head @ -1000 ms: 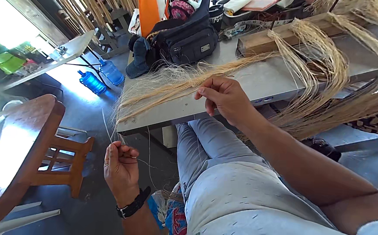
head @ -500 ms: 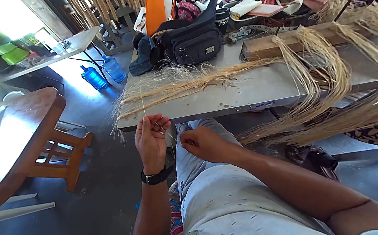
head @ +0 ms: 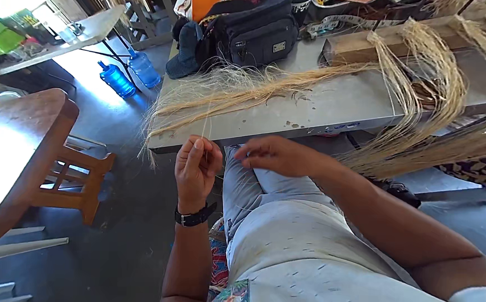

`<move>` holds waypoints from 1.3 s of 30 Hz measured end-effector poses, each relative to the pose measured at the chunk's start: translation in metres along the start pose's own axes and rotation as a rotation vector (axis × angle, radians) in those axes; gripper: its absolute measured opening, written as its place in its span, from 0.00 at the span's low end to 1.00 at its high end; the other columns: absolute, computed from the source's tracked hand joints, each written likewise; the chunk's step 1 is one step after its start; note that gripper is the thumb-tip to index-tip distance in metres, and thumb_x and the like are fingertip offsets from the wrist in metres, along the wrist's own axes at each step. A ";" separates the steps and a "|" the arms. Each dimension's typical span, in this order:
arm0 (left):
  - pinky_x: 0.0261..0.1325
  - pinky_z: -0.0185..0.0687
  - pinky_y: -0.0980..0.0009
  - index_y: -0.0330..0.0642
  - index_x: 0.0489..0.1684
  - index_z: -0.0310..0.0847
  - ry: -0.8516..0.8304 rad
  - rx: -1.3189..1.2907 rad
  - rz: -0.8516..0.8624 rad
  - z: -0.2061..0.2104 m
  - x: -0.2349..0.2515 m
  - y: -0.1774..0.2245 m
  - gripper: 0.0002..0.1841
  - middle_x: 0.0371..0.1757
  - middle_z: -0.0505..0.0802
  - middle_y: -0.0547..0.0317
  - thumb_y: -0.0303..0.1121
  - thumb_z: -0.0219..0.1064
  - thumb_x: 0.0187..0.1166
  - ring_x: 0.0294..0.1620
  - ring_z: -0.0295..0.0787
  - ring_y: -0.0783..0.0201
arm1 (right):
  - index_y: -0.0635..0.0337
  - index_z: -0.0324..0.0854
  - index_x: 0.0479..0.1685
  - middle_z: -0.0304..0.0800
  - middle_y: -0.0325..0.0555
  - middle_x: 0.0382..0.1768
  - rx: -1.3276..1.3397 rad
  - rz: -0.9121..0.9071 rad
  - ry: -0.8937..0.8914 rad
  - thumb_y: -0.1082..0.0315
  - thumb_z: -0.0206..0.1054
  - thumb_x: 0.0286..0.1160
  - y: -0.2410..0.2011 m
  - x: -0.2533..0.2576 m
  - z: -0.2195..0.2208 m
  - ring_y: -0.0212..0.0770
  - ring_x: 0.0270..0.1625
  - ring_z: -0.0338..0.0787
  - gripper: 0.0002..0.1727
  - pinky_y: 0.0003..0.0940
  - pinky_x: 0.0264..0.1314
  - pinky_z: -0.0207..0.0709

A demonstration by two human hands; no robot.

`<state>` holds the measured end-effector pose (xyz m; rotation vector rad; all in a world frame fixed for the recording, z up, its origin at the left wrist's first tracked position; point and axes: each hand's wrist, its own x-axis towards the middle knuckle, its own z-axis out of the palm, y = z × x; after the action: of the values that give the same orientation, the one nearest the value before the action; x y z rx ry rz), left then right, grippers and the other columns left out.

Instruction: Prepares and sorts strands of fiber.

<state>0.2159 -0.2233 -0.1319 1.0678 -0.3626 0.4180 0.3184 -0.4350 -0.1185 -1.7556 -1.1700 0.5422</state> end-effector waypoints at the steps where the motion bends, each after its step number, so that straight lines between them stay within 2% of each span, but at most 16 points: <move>1: 0.21 0.70 0.80 0.48 0.41 0.82 -0.035 0.012 -0.010 0.002 -0.001 -0.002 0.16 0.30 0.87 0.61 0.44 0.52 0.94 0.18 0.74 0.74 | 0.56 0.89 0.60 0.94 0.39 0.46 0.116 -0.029 0.065 0.58 0.63 0.87 -0.005 0.004 0.000 0.32 0.44 0.91 0.16 0.31 0.49 0.87; 4: 0.23 0.70 0.82 0.47 0.41 0.83 -0.144 0.092 -0.040 0.009 -0.004 -0.008 0.15 0.32 0.89 0.60 0.43 0.54 0.93 0.20 0.76 0.76 | 0.59 0.88 0.59 0.94 0.44 0.49 0.460 0.036 0.163 0.60 0.60 0.90 -0.017 0.013 0.005 0.37 0.47 0.93 0.16 0.32 0.51 0.89; 8: 0.24 0.68 0.84 0.44 0.40 0.85 -0.280 0.289 -0.123 0.014 -0.011 -0.019 0.15 0.32 0.93 0.62 0.38 0.55 0.92 0.22 0.76 0.81 | 0.62 0.89 0.48 0.95 0.43 0.42 0.758 0.159 0.253 0.64 0.57 0.91 -0.023 0.021 0.004 0.34 0.41 0.92 0.15 0.30 0.47 0.87; 11: 0.24 0.65 0.84 0.38 0.40 0.84 -0.355 0.393 -0.192 0.005 -0.021 -0.030 0.13 0.32 0.91 0.65 0.32 0.55 0.91 0.22 0.73 0.83 | 0.61 0.88 0.46 0.95 0.41 0.41 0.641 0.140 0.359 0.64 0.55 0.92 -0.018 0.022 -0.017 0.33 0.42 0.93 0.16 0.28 0.47 0.87; 14: 0.24 0.66 0.85 0.39 0.40 0.84 -0.398 0.438 -0.276 -0.021 -0.034 -0.039 0.13 0.31 0.91 0.66 0.33 0.55 0.91 0.22 0.74 0.82 | 0.62 0.90 0.47 0.96 0.43 0.43 0.468 0.103 0.511 0.63 0.57 0.92 0.004 0.018 -0.048 0.36 0.45 0.94 0.16 0.32 0.47 0.87; 19: 0.23 0.69 0.85 0.43 0.37 0.86 -0.382 0.461 -0.481 -0.070 -0.062 -0.039 0.14 0.30 0.92 0.68 0.38 0.58 0.90 0.21 0.77 0.82 | 0.61 0.88 0.49 0.95 0.44 0.41 0.570 0.168 0.633 0.62 0.54 0.93 0.019 -0.001 -0.077 0.35 0.37 0.93 0.17 0.28 0.38 0.88; 22: 0.21 0.66 0.86 0.44 0.36 0.88 -0.395 0.457 -0.618 -0.094 -0.075 -0.033 0.14 0.29 0.93 0.67 0.39 0.59 0.89 0.19 0.75 0.84 | 0.62 0.87 0.49 0.95 0.45 0.41 0.594 0.159 0.674 0.62 0.54 0.94 0.021 -0.006 -0.086 0.35 0.36 0.93 0.17 0.28 0.37 0.87; 24: 0.24 0.72 0.85 0.44 0.37 0.89 -0.433 0.459 -0.664 -0.106 -0.079 -0.028 0.15 0.33 0.95 0.64 0.41 0.59 0.89 0.22 0.80 0.81 | 0.62 0.88 0.49 0.95 0.46 0.41 0.611 0.144 0.694 0.62 0.54 0.94 0.020 -0.008 -0.090 0.36 0.36 0.94 0.17 0.28 0.36 0.87; 25: 0.31 0.81 0.81 0.44 0.39 0.90 -0.451 0.470 -0.655 -0.111 -0.080 -0.026 0.16 0.40 0.96 0.61 0.42 0.60 0.90 0.29 0.87 0.77 | 0.62 0.87 0.49 0.95 0.45 0.41 0.615 0.138 0.702 0.62 0.54 0.94 0.019 -0.008 -0.092 0.36 0.36 0.94 0.17 0.28 0.36 0.87; 26: 0.45 0.89 0.73 0.42 0.41 0.91 -0.467 0.489 -0.622 -0.116 -0.080 -0.023 0.17 0.50 0.96 0.57 0.43 0.60 0.90 0.41 0.92 0.70 | 0.62 0.87 0.49 0.95 0.45 0.40 0.617 0.136 0.710 0.62 0.54 0.94 0.018 -0.008 -0.093 0.36 0.36 0.94 0.17 0.28 0.35 0.87; 27: 0.59 0.90 0.64 0.41 0.41 0.91 -0.469 0.527 -0.564 -0.121 -0.079 -0.020 0.18 0.60 0.94 0.53 0.45 0.60 0.90 0.55 0.92 0.62 | 0.62 0.88 0.49 0.95 0.45 0.40 0.618 0.134 0.719 0.62 0.54 0.94 0.017 -0.008 -0.093 0.36 0.35 0.94 0.17 0.27 0.34 0.87; 28: 0.67 0.87 0.59 0.43 0.40 0.92 -0.436 0.598 -0.483 -0.123 -0.076 -0.016 0.18 0.66 0.91 0.52 0.46 0.61 0.89 0.65 0.89 0.57 | 0.62 0.88 0.48 0.95 0.45 0.40 0.615 0.131 0.724 0.62 0.54 0.93 0.016 -0.008 -0.093 0.35 0.34 0.93 0.17 0.27 0.33 0.87; 29: 0.71 0.85 0.57 0.46 0.39 0.92 -0.379 0.664 -0.391 -0.124 -0.073 -0.010 0.18 0.69 0.90 0.53 0.48 0.61 0.88 0.69 0.87 0.55 | 0.62 0.88 0.48 0.96 0.45 0.40 0.608 0.131 0.722 0.62 0.55 0.93 0.015 -0.007 -0.093 0.35 0.34 0.93 0.17 0.26 0.32 0.86; 32: 0.75 0.82 0.50 0.55 0.39 0.93 -0.207 0.641 -0.105 -0.116 -0.055 0.012 0.17 0.73 0.87 0.55 0.52 0.61 0.88 0.77 0.81 0.50 | 0.62 0.88 0.47 0.96 0.45 0.41 0.564 0.134 0.682 0.63 0.55 0.93 0.015 -0.004 -0.086 0.34 0.33 0.93 0.16 0.25 0.31 0.85; 34: 0.76 0.80 0.47 0.54 0.43 0.93 -0.084 0.590 0.047 -0.102 -0.041 0.024 0.16 0.74 0.86 0.53 0.50 0.61 0.88 0.78 0.79 0.47 | 0.63 0.88 0.46 0.96 0.45 0.42 0.523 0.132 0.622 0.63 0.55 0.93 0.014 -0.001 -0.079 0.34 0.34 0.93 0.16 0.26 0.32 0.85; 39: 0.71 0.83 0.60 0.37 0.43 0.87 0.407 0.938 0.385 -0.053 -0.017 0.033 0.12 0.61 0.91 0.55 0.30 0.56 0.89 0.67 0.86 0.60 | 0.62 0.90 0.42 0.97 0.43 0.41 0.418 0.140 0.455 0.64 0.57 0.92 0.008 0.008 -0.063 0.32 0.32 0.92 0.16 0.25 0.33 0.84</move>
<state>0.1893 -0.1645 -0.1382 1.7773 0.0232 1.2018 0.3729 -0.4574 -0.0947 -1.4957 -0.5710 0.4030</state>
